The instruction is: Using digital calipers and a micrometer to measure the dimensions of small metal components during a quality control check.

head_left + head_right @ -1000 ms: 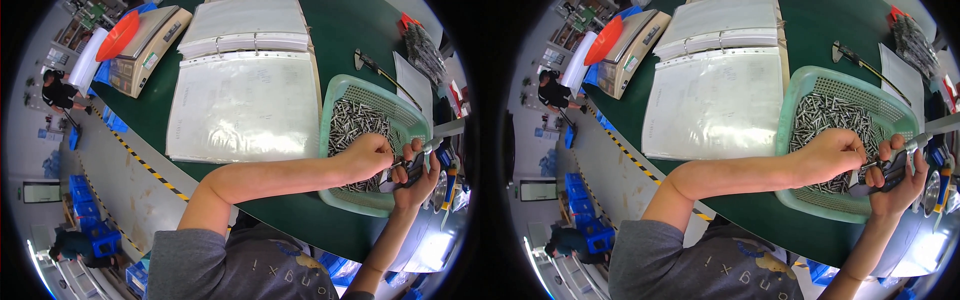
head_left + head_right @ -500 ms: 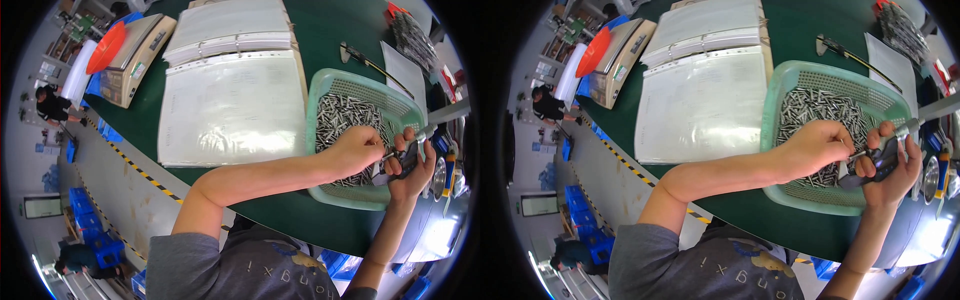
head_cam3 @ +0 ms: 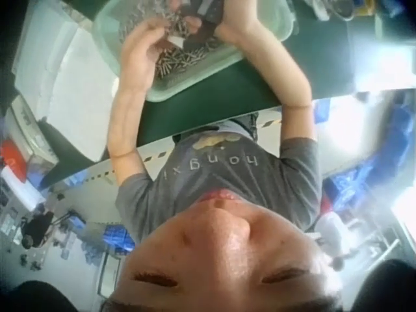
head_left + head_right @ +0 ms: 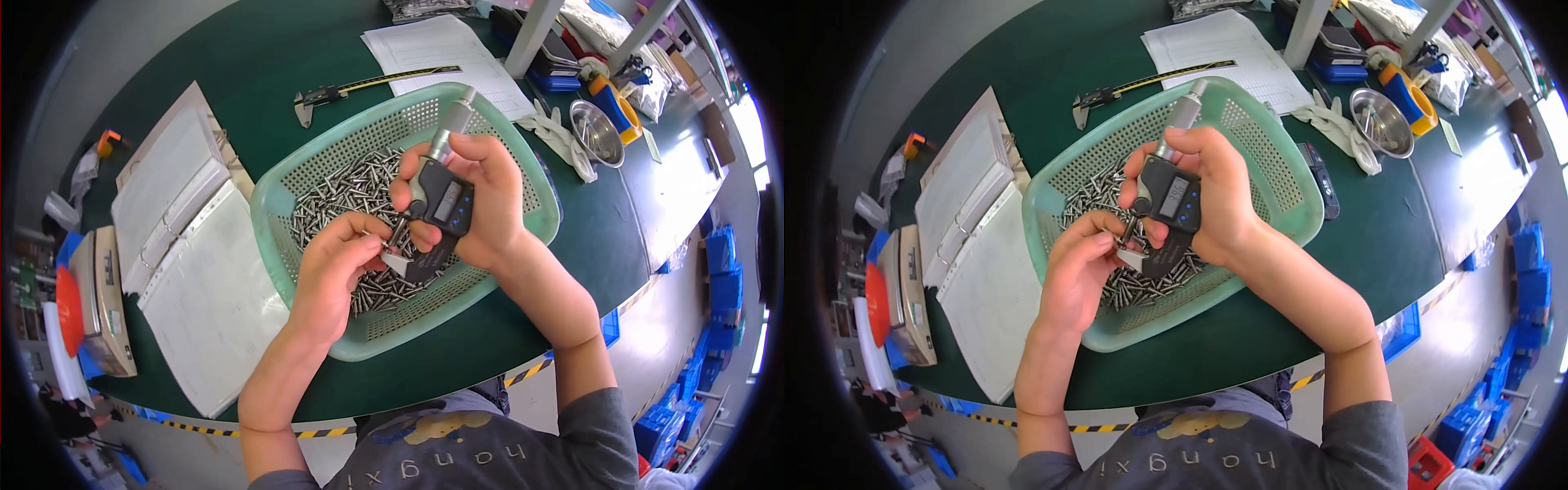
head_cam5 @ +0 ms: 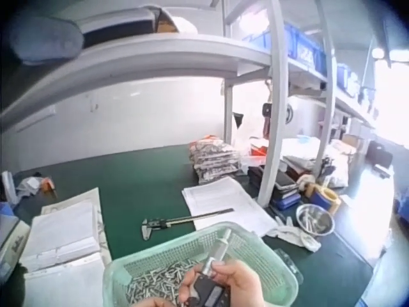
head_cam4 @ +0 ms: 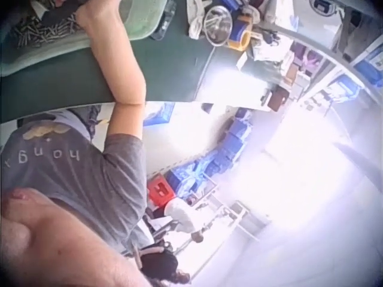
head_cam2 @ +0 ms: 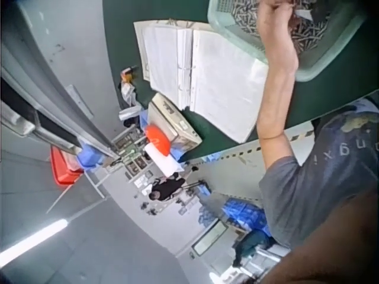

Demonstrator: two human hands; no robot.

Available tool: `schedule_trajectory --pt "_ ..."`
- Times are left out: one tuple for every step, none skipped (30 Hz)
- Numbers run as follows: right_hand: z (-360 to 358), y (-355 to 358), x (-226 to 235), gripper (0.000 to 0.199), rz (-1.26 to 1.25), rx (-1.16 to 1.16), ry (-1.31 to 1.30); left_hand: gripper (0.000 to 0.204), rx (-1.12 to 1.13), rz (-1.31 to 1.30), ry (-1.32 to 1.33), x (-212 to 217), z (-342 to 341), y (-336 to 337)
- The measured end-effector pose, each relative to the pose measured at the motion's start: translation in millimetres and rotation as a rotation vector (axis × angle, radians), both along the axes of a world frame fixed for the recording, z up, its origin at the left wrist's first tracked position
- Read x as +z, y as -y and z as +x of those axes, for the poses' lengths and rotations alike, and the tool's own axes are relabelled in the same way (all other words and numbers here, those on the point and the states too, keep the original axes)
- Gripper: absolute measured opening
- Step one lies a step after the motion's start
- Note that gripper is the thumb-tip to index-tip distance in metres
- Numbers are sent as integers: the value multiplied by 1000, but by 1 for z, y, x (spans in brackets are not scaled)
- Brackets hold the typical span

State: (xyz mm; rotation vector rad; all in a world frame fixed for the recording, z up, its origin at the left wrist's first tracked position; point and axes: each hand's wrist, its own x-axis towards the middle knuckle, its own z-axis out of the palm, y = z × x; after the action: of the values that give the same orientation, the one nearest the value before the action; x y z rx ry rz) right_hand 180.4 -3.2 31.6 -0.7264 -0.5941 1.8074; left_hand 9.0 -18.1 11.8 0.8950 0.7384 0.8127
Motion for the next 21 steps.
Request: schedule_trajectory --pt "-2 0 1 45 -10 1 0 12 26 3 -6 0 -1 1" --pt "-2 0 2 45 -9 -1 -12 12 52 5 -12 0 -1 1" --pt "-1 0 3 48 -15 -20 10 12 52 5 -24 -1 0 1" --pt "-4 0 3 51 -23 -37 28 11 52 9 -18 -2 -1 0" --pt "-4 0 3 51 -26 -33 12 11 54 12 -13 -2 -1 0" --pt "-2 0 3 56 -17 -20 6 11 57 11 -29 -3 -1 0" --pt "-1 -1 2 60 -6 -10 2 12 40 19 3 -3 0 0" --pt "-1 -1 2 60 -4 -9 -11 13 22 27 36 -3 1 -1" --pt "-1 -1 1 62 9 -25 20 16 29 21 30 -3 0 0" --pt "-1 -1 1 65 22 -43 53 16 28 23 20 -2 1 0" --pt "-1 -1 2 63 32 -43 44 16 32 30 27 -2 1 0" --pt "-2 -2 2 63 35 -46 36 17 35 37 36 -2 0 0" --pt "-1 -2 1 63 30 -43 11 17 31 38 31 -2 0 -1" --pt "-1 -3 1 62 25 -40 -13 17 33 31 29 -2 0 -1" --pt "0 -3 0 62 26 -45 -17 18 35 25 28 -2 1 -1" --pt "0 -4 0 61 20 -34 -28 18 32 25 24 -1 1 0" --pt "0 -4 -1 60 14 -24 -39 17 49 33 23 -1 2 0" --pt "1 -4 -1 60 15 -27 -43 17 66 41 22 0 2 0" --pt "1 -4 0 59 4 -16 -63 17 65 41 17 -1 1 0" --pt "1 -4 0 59 -7 -4 -83 17 58 48 21 -4 -1 -1" --pt "1 -4 1 59 -6 -5 -87 17 52 56 25 -4 -2 -1"
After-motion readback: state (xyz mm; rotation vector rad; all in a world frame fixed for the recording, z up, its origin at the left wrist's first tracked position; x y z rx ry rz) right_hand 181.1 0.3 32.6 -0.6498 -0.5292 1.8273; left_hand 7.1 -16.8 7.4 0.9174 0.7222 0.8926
